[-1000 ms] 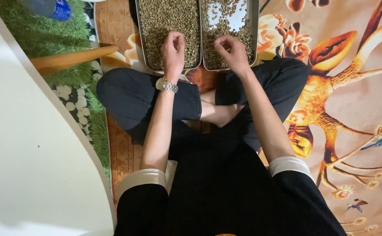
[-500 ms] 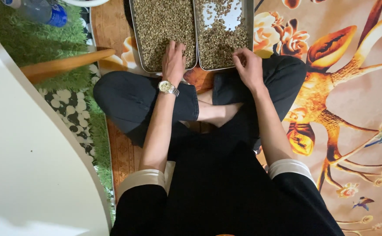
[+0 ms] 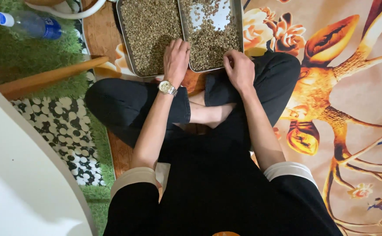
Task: A person sitting on the floor manually sorts green coffee beans in a metal tray, moving selected beans from one compartment to another.
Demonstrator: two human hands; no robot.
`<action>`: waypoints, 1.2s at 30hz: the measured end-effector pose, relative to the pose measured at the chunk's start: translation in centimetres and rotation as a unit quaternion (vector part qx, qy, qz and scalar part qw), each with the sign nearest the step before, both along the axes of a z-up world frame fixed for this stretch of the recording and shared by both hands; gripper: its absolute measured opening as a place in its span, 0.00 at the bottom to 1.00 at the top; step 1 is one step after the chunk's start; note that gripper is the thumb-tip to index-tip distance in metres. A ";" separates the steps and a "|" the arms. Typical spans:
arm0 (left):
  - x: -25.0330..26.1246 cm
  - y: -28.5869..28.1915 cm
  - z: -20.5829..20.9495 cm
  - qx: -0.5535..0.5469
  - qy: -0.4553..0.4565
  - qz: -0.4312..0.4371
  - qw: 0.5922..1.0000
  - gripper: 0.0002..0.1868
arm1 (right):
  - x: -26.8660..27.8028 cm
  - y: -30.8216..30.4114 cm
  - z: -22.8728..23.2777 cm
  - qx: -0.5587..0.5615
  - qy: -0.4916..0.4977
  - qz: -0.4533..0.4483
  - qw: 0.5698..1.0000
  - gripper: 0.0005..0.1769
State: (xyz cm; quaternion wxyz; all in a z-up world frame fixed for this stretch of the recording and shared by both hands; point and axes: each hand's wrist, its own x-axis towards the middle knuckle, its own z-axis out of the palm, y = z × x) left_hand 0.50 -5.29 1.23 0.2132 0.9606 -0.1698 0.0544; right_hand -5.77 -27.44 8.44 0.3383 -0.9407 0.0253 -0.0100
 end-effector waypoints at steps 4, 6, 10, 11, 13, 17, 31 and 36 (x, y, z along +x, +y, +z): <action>0.7 -0.9 0.2 0.025 0.015 -0.045 0.999 0.08 | 0.0 -0.3 -0.6 0.011 0.002 -0.006 1.000 0.05; 0.9 -1.4 0.1 0.100 0.010 -0.067 0.993 0.08 | 0.1 -0.4 -0.5 0.014 -0.007 -0.005 1.000 0.05; 1.4 -2.3 -0.3 0.144 0.012 -0.068 0.987 0.06 | 0.2 -0.6 -0.4 0.027 -0.016 -0.007 0.999 0.05; 1.6 -2.4 -0.3 0.158 0.009 -0.071 0.985 0.06 | 0.2 -0.6 -0.4 0.025 -0.015 -0.004 1.000 0.05; 1.8 -2.5 -0.7 0.175 0.006 -0.076 0.982 0.07 | 0.2 -0.7 -0.5 0.025 -0.015 -0.003 1.000 0.05; 2.2 -2.5 -1.5 0.169 0.027 -0.069 0.983 0.06 | 0.2 -0.9 -0.4 0.031 -0.014 -0.003 0.999 0.05; 2.7 -2.6 -2.1 0.197 0.041 -0.075 0.977 0.12 | 0.3 -1.1 -0.2 0.049 -0.009 -0.003 0.999 0.05; 3.3 -2.5 -2.7 0.199 0.033 -0.074 0.977 0.02 | 0.4 -1.1 0.1 0.050 -0.020 0.001 0.999 0.04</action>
